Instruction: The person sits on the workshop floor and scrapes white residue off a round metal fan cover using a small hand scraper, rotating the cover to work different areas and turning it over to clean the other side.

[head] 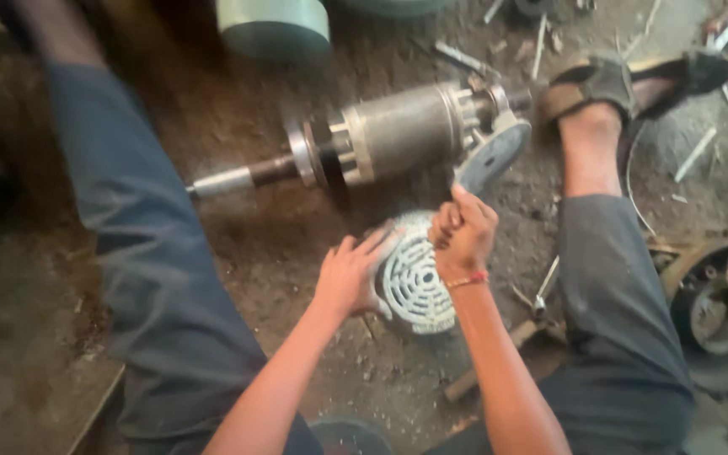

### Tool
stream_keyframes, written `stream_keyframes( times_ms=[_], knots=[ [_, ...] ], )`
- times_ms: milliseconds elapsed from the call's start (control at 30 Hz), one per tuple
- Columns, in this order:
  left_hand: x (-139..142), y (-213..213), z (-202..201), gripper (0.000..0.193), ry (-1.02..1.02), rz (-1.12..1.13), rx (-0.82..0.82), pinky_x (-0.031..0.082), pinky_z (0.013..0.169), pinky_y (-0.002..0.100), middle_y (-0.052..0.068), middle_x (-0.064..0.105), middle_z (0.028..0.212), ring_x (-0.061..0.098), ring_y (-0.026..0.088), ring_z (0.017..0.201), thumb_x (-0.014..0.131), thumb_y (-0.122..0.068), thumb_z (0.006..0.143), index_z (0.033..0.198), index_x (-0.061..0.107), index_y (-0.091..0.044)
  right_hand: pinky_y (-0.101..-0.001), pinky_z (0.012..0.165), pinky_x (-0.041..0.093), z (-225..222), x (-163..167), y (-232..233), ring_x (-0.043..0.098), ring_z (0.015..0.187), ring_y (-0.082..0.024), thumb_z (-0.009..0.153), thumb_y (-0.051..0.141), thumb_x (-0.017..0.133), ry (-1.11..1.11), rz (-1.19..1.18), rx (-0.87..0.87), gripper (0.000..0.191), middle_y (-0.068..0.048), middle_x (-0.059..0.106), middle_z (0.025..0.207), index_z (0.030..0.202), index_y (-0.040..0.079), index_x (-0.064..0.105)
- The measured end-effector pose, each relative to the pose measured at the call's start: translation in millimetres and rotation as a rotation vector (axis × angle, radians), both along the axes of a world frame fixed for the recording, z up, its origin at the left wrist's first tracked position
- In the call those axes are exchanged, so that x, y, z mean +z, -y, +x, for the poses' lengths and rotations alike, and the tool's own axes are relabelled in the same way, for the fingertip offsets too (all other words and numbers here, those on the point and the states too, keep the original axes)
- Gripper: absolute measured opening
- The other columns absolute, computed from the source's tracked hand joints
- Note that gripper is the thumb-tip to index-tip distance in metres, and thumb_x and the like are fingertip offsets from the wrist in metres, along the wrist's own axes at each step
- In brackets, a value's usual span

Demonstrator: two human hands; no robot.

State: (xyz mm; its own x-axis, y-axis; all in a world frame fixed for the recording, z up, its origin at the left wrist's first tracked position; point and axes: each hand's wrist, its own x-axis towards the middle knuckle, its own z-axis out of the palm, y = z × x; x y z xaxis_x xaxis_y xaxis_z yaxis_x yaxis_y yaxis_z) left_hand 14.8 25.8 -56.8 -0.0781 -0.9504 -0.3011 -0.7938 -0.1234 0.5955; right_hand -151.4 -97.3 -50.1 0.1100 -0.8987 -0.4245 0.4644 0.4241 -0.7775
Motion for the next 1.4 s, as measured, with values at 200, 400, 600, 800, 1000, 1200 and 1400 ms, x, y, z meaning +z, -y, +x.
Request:
stream_keyframes(
  times_ms=[200, 400, 600, 800, 1000, 1200, 1400],
  knots=[
    [2, -3, 1, 0.138, -0.033, 0.03, 0.0, 0.049, 0.096, 0.049, -0.007, 0.045, 0.156, 0.057, 0.035, 0.114, 0.1, -0.036, 0.034, 0.156, 0.034, -0.037, -0.0328, 0.043, 0.028, 7, 16, 10, 0.036, 0.044, -0.016, 0.102, 0.019, 0.062, 0.114, -0.103, -0.102, 0.041, -0.002, 0.037, 0.056, 0.068, 0.015, 0.04],
    [3, -1, 2, 0.139, -0.02, 0.029, 0.002, 0.048, 0.096, 0.05, -0.007, 0.046, 0.153, 0.056, 0.034, 0.116, 0.101, -0.035, 0.03, 0.153, 0.036, -0.039, -0.032, 0.039, 0.026, 11, 10, 2, 0.034, 0.039, -0.015, 0.098, 0.02, 0.062, -0.016, -0.137, -0.079, 0.043, -0.002, 0.037, 0.052, 0.062, 0.012, 0.04],
    [0, -1, 4, 0.136, -0.018, -0.012, 0.002, 0.05, 0.094, 0.049, -0.009, 0.047, 0.157, 0.058, 0.032, 0.112, 0.099, -0.038, 0.034, 0.155, 0.036, -0.039, -0.0302, 0.036, 0.021, 24, 21, 3, 0.029, 0.037, -0.012, 0.098, 0.019, 0.062, -0.028, 0.015, 0.062, 0.045, -0.001, 0.035, 0.049, 0.06, 0.014, 0.039],
    [-1, 2, 4, 0.14, -0.028, 0.032, 0.012, 0.049, 0.093, 0.05, -0.006, 0.047, 0.153, 0.057, 0.033, 0.111, 0.1, -0.041, 0.03, 0.154, 0.036, -0.039, -0.0307, 0.039, 0.022, 23, 28, 12, 0.027, 0.039, -0.011, 0.104, 0.022, 0.059, 0.151, -0.106, -0.062, 0.048, 0.0, 0.031, 0.05, 0.062, 0.013, 0.038],
    [-5, 0, 2, 0.14, -0.007, -0.047, 0.012, 0.051, 0.091, 0.049, -0.008, 0.048, 0.155, 0.059, 0.033, 0.109, 0.098, -0.04, 0.028, 0.154, 0.037, -0.039, -0.0293, 0.033, 0.017, 17, -3, 3, 0.024, 0.034, -0.01, 0.099, 0.02, 0.057, -0.016, 0.065, 0.087, 0.046, 0.001, 0.031, 0.046, 0.058, 0.014, 0.037],
    [-15, -8, -3, 0.136, -0.043, -0.061, 0.013, 0.051, 0.087, 0.048, -0.008, 0.046, 0.157, 0.058, 0.033, 0.103, 0.097, -0.039, 0.031, 0.153, 0.039, -0.035, -0.0292, 0.044, 0.033, 9, -14, 0, 0.047, 0.049, -0.014, 0.11, 0.024, 0.045, -0.604, -0.871, 0.241, 0.037, -0.001, 0.05, 0.062, 0.076, 0.011, 0.053],
    [-13, -10, -2, 0.131, -0.018, -0.116, 0.014, 0.051, 0.086, 0.048, -0.006, 0.046, 0.156, 0.059, 0.034, 0.101, 0.097, -0.035, 0.035, 0.153, 0.04, -0.034, -0.0324, 0.039, 0.027, 15, 13, 0, 0.033, 0.039, -0.015, 0.098, 0.018, 0.06, -0.044, -0.072, -0.032, 0.044, -0.001, 0.037, 0.05, 0.059, 0.015, 0.038]
  ],
)
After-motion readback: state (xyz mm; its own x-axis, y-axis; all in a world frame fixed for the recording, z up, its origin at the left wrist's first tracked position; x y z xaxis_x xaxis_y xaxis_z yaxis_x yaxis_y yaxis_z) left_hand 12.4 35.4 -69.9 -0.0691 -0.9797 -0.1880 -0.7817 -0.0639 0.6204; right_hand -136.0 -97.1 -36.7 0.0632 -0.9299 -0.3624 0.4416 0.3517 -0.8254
